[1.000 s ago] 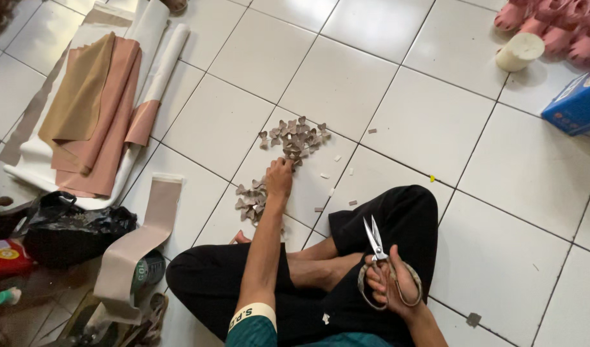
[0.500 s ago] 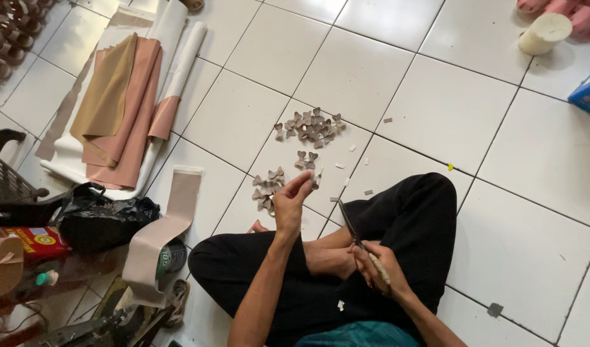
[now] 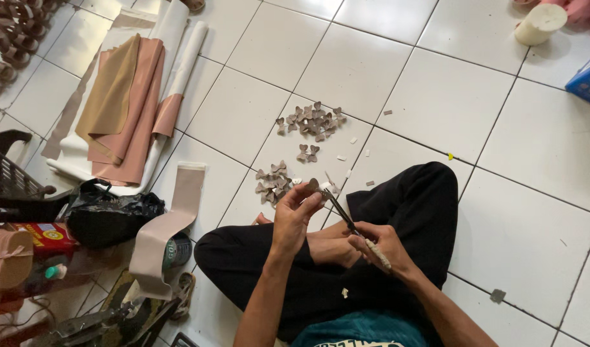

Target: The person sits cross-legged on the floor and cuts small bow-tie-shaped pieces from a strip of leather-like material using scissors, placing each finished piece onto a growing pile of cut pieces on the floor. They occasionally reposition the strip and pick up pieces from the pile.

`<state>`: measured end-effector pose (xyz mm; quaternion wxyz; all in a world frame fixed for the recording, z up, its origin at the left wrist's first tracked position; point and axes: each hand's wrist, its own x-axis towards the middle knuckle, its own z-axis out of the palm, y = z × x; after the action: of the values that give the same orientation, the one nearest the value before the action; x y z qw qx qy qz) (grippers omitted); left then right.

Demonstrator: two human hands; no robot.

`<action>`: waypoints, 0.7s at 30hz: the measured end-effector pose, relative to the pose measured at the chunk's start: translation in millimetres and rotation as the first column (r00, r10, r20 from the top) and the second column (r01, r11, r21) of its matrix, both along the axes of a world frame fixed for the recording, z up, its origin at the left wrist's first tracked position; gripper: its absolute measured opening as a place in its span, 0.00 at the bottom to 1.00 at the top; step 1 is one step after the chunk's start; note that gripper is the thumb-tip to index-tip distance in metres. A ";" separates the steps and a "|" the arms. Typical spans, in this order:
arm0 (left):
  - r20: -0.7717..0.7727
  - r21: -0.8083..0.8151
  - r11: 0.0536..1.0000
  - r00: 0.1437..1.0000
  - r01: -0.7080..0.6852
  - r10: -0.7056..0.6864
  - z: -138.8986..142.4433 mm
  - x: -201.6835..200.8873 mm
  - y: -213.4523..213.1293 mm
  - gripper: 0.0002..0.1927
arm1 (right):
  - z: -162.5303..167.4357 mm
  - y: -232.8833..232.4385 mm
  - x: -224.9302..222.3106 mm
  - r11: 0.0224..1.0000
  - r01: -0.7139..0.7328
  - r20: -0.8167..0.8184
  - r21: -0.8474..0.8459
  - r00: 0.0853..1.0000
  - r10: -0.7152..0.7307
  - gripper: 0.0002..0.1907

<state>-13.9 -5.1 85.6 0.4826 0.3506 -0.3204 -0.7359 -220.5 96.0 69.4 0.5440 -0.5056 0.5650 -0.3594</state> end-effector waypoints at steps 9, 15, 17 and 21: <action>-0.007 -0.042 0.998 0.999 -0.048 0.048 6.9 2.6 9.8 0.11 | 12.9 8.7 0.2 0.991 -0.022 -0.093 -0.134 0.996 0.009 0.25; 0.024 -0.160 0.986 0.999 -0.038 0.043 8.9 2.6 11.8 0.10 | 17.9 10.1 -1.4 0.993 -0.031 -0.048 -0.116 0.998 0.026 0.23; 0.055 -0.163 0.986 0.998 -0.026 0.035 10.7 1.9 14.1 0.10 | 18.2 9.0 -2.1 0.988 -0.038 -0.062 -0.152 0.998 0.029 0.23; 0.045 -0.144 0.989 0.999 -0.013 0.020 14.1 0.4 16.4 0.10 | 14.5 9.3 -1.9 0.984 -0.049 -0.067 -0.170 0.997 0.038 0.23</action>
<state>-13.5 11.3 99.7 0.5052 0.3346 -0.3809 -0.6984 -222.4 105.3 83.9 0.4882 -0.5739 0.5377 -0.3785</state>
